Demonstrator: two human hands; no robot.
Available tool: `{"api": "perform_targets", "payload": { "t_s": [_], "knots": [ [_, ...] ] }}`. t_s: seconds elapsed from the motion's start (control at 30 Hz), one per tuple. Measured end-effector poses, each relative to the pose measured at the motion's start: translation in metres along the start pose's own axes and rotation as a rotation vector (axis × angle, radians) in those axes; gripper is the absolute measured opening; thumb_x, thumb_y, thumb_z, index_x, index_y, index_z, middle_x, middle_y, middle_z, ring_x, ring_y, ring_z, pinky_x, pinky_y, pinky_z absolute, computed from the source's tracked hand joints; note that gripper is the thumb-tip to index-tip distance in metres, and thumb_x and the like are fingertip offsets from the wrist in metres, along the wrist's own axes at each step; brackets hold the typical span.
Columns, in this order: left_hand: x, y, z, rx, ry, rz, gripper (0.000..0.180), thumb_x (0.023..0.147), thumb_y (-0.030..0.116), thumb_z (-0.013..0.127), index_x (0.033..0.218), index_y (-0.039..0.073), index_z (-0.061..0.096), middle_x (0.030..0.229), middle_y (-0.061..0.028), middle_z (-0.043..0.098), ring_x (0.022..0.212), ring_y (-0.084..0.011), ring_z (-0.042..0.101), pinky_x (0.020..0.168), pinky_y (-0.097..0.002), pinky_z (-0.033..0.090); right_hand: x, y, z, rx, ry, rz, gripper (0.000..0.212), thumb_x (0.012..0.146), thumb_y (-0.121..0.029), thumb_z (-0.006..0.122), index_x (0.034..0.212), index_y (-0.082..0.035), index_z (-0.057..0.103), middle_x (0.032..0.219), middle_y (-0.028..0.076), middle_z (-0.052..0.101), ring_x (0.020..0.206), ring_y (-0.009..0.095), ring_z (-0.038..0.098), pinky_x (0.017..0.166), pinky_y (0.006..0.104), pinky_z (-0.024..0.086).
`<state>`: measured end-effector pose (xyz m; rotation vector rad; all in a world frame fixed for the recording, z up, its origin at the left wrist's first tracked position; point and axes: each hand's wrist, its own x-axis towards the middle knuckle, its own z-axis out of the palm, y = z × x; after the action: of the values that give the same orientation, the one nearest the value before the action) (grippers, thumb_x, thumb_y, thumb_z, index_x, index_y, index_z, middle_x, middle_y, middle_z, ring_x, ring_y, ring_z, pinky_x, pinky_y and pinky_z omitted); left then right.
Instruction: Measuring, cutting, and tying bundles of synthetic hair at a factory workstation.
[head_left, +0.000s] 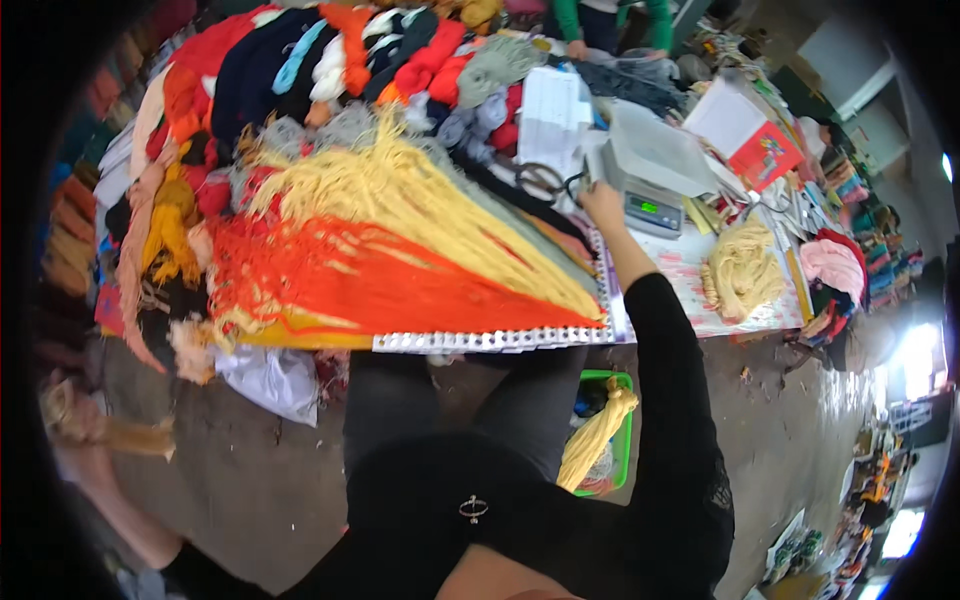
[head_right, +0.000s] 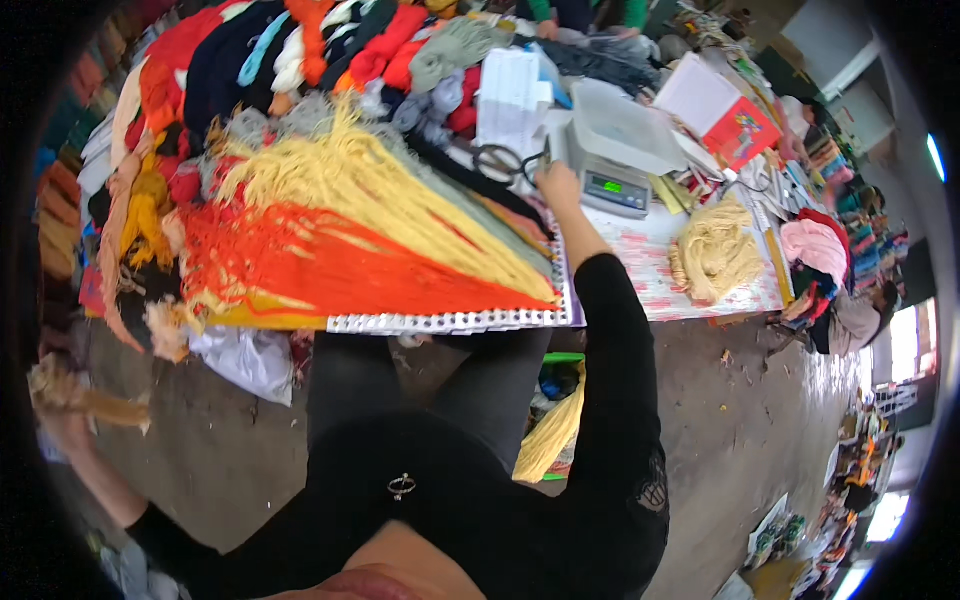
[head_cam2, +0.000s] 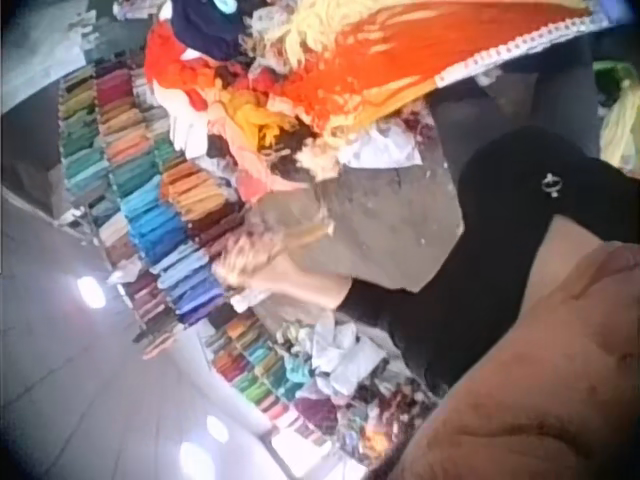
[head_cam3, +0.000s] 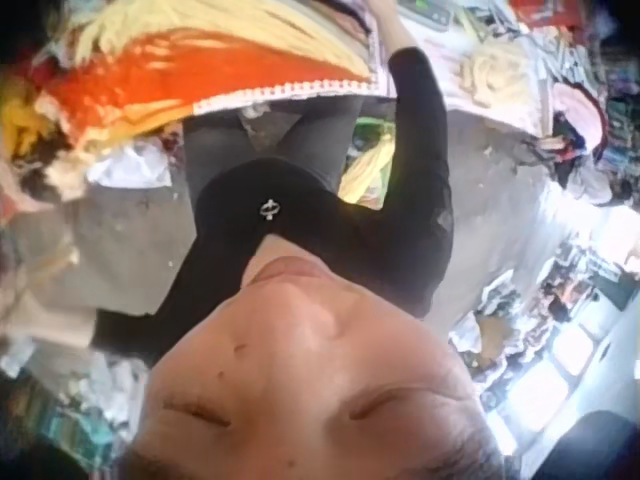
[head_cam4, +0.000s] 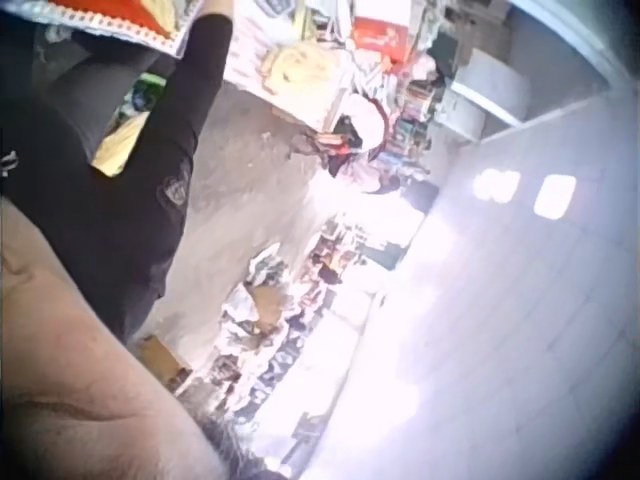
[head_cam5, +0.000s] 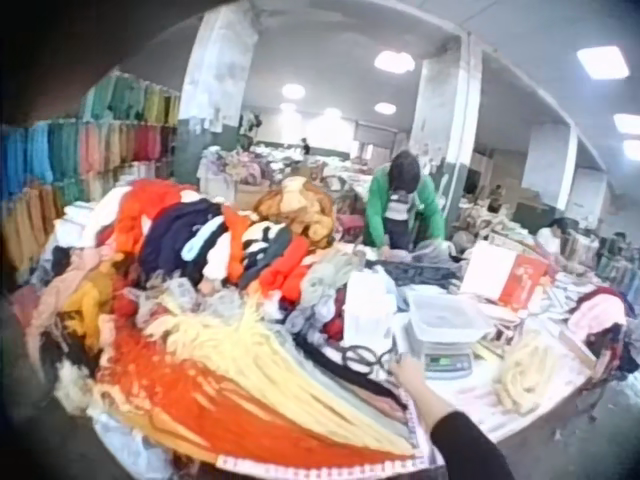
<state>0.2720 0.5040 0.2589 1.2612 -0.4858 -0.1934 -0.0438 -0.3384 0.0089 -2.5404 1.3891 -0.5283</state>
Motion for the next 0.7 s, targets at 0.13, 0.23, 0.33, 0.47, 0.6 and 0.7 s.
{"api": "perform_targets", "payload": {
  "t_s": [0.13,0.23,0.33,0.47,0.6,0.7],
  "knots": [
    [-0.03,-0.085,0.118,-0.049,0.036,-0.152,0.042,0.094,0.03,0.045,0.13,0.01,0.039,0.101,-0.0046,0.057,0.081,-0.0127,0.056,0.064,-0.0235,0.047,0.008,-0.02,0.019,-0.021,-0.037,0.126,0.03,0.082,-0.025,0.052,0.1,-0.001,0.057,0.099,0.026,0.06,0.094,0.042,0.058,0.081,0.0505,0.047],
    [-0.047,-0.166,0.184,-0.343,-0.017,-0.284,0.037,0.096,0.028,0.038,0.119,-0.001,0.048,0.105,-0.0119,0.058,0.087,-0.018,0.058,0.076,-0.0308,0.048,-0.014,-0.036,-0.007,-0.148,0.097,-0.07,0.039,0.084,-0.033,0.055,0.106,-0.001,0.058,0.106,0.022,0.058,0.1,0.036,0.057,0.08,0.0471,0.047],
    [-0.058,-0.216,0.256,-0.665,-0.043,-0.6,0.049,0.097,0.037,0.027,0.121,-0.001,0.047,0.112,-0.014,0.057,0.103,-0.0243,0.055,0.092,-0.0383,0.043,-0.084,-0.1,-0.038,0.502,-0.045,-0.273,0.036,0.085,-0.027,0.06,0.11,-0.002,0.059,0.099,0.012,0.062,0.085,0.02,0.06,0.074,0.0323,0.048],
    [-0.054,-0.224,0.315,-0.837,-0.16,-0.761,0.054,0.095,0.041,0.025,0.13,0.003,0.041,0.12,-0.0147,0.053,0.114,-0.0257,0.049,0.093,-0.0412,0.041,-0.241,-0.195,-0.091,0.894,-0.661,-0.268,0.023,0.087,-0.012,0.058,0.108,-0.004,0.06,0.097,0.003,0.063,0.085,0.009,0.057,0.075,0.0234,0.046],
    [-0.054,-0.224,0.341,-0.851,-0.219,-0.781,0.053,0.095,0.039,0.024,0.132,0.004,0.04,0.124,-0.0159,0.051,0.115,-0.0261,0.047,0.094,-0.0395,0.04,-0.299,-0.241,-0.068,1.108,-0.637,-0.409,0.028,0.081,-0.012,0.065,0.107,-0.003,0.057,0.094,0.007,0.058,0.076,0.013,0.057,0.059,0.0241,0.043],
    [-0.06,-0.229,0.348,-0.755,-0.195,-0.746,0.047,0.097,0.033,0.025,0.133,0.004,0.038,0.124,-0.0147,0.051,0.111,-0.0222,0.05,0.093,-0.0355,0.04,-0.313,-0.257,-0.056,1.004,-0.472,-0.484,0.034,0.077,-0.016,0.07,0.102,0.0,0.054,0.093,0.011,0.053,0.079,0.02,0.055,0.066,0.0269,0.043]
  ]
}}
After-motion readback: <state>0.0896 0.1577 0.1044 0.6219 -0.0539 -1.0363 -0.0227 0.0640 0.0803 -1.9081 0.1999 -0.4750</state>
